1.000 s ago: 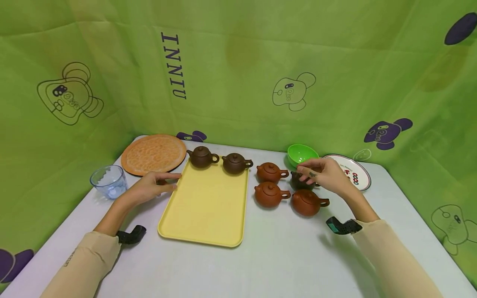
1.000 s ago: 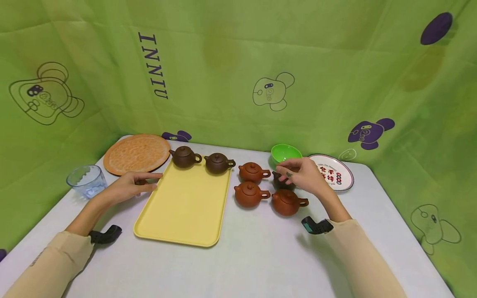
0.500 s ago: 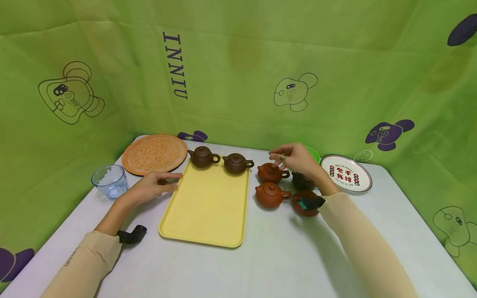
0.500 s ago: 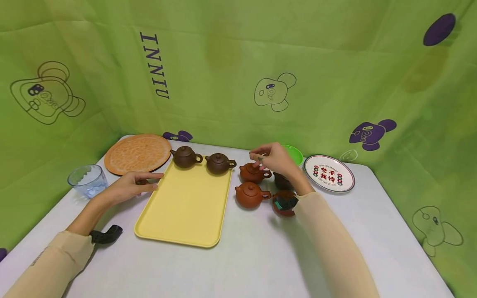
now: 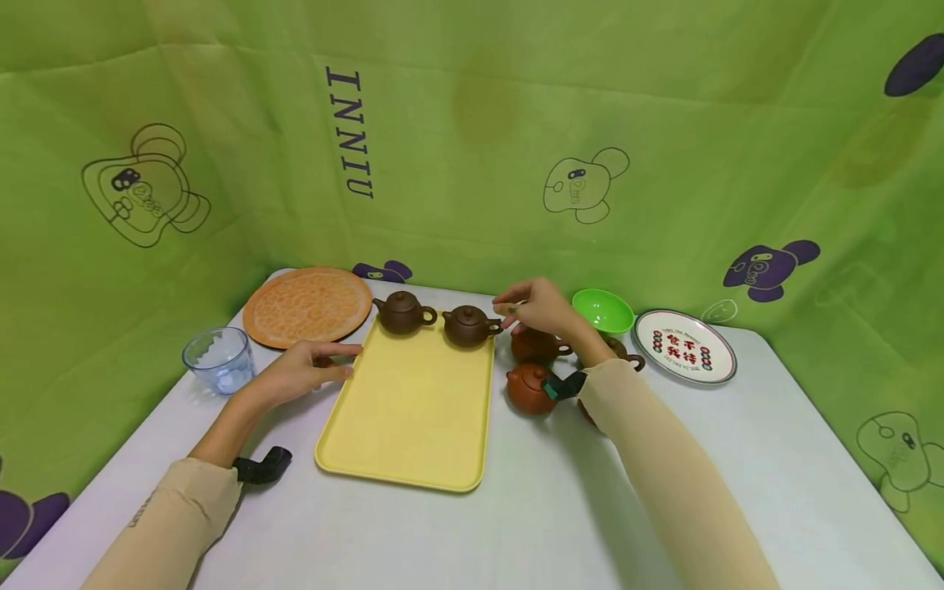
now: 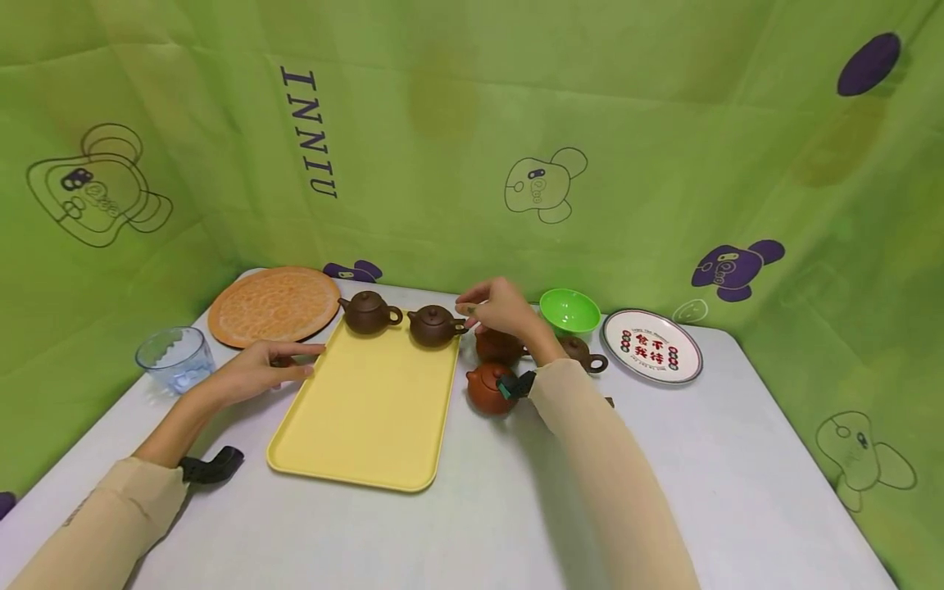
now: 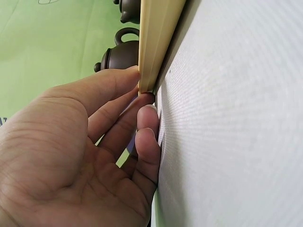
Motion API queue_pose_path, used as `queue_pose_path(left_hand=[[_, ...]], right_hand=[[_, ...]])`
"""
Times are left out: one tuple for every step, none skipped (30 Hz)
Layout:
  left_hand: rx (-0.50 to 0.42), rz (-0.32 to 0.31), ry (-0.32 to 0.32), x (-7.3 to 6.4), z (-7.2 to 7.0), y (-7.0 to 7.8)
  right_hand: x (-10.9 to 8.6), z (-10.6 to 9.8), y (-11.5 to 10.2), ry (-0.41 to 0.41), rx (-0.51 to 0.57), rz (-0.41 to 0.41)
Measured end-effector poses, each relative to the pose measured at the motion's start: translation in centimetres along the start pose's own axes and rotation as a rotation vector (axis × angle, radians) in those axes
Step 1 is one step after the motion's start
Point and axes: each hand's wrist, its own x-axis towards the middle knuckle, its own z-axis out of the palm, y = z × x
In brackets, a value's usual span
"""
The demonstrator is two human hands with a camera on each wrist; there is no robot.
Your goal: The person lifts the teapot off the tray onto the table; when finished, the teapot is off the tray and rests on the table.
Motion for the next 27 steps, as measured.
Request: queue_pose_path(left_hand=[[-0.002,0.0,0.0,0.0,0.0,0.0],[-0.002,0.002,-0.001,0.0,0.0,0.0],[-0.002,0.002,0.0,-0.1,0.0,0.0],[-0.002,0.001,0.0,-0.1,0.0,0.0],[-0.004,-0.001,0.002,-0.1,0.0,0.0],[-0.003,-0.001,0.002,-0.1,0.0,0.0],[-0.002,-0.002,0.002,-0.1,0.0,0.0],[-0.002,-0.002,0.002,-0.1,0.0,0.0],[-0.004,-0.005,0.002,-0.1,0.0,0.0],[-0.005,-0.005,0.003,0.0,0.1,-0.1],[-0.005,-0.007,0.004,0.0,0.1,-0.1],[-0.004,-0.007,0.005,0.0,0.1,-0.1],[-0.004,-0.008,0.007,0.0,0.1,-0.1],[-0.003,-0.009,0.009,0.0,0.1,-0.1],[-0.001,-0.01,0.01,0.0,0.1,-0.1],[0.003,-0.009,0.011,0.0,0.1,-0.2],[0.003,-0.01,0.011,0.0,0.1,-0.2],[0.003,-0.011,0.011,0.0,0.1,-0.2],[0.003,-0.011,0.011,0.0,0.1,-0.2],[0.001,-0.011,0.009,0.0,0.0,-0.2],[-0.004,-0.013,0.008,0.0,0.0,-0.2],[-0.008,-0.013,0.005,0.0,0.0,-0.2],[-0.015,-0.015,0.004,0.1,0.0,-0.2],[-0.018,-0.015,0.001,0.1,0.0,-0.2],[-0.02,-0.017,0.0,0.2,0.0,-0.3],[-0.017,-0.017,-0.001,0.2,0.0,-0.3],[-0.013,-0.019,0.001,0.2,0.0,-0.3]], right_hand=[[0.2,0.1,0.0,-0.002,-0.006,0.007],[0.3,0.2,-0.1,-0.005,-0.014,0.013],[0.4,0.3,-0.2,-0.009,-0.021,0.019],[0.6,0.4,-0.2,-0.012,-0.025,0.025],[0.8,0.4,-0.2,-0.017,-0.027,0.029],[0.9,0.5,-0.2,-0.023,-0.029,0.033],[1.1,0.5,-0.2,-0.028,-0.034,0.037],[1.2,0.6,-0.2,-0.034,-0.041,0.04],[1.3,0.6,-0.1,-0.039,-0.049,0.043],[1.4,0.6,-0.1,-0.044,-0.062,0.045],[1.6,0.5,0.0,-0.052,-0.076,0.045],[1.6,0.5,0.0,-0.058,-0.092,0.045],[1.7,0.5,0.0,-0.066,-0.111,0.045],[1.7,0.4,0.0,-0.075,-0.127,0.045],[1.8,0.4,0.0,-0.085,-0.143,0.046],[1.8,0.3,-0.1,-0.096,-0.156,0.047],[1.9,0.3,-0.1,-0.105,-0.167,0.049],[1.9,0.3,-0.2,-0.112,-0.179,0.053],[2.0,0.3,-0.3,-0.121,-0.189,0.056],[2.0,0.3,-0.3,-0.129,-0.198,0.06],[2.1,0.3,-0.4,-0.137,-0.206,0.065],[2.1,0.4,-0.5,-0.145,-0.216,0.069],[2.2,0.4,-0.6,-0.151,-0.227,0.074],[2.2,0.4,-0.7,-0.158,-0.237,0.079],[2.3,0.4,-0.8,-0.166,-0.246,0.084],[2.3,0.4,-0.9,-0.173,-0.255,0.089],[2.4,0.4,-1.0,-0.18,-0.262,0.094]])
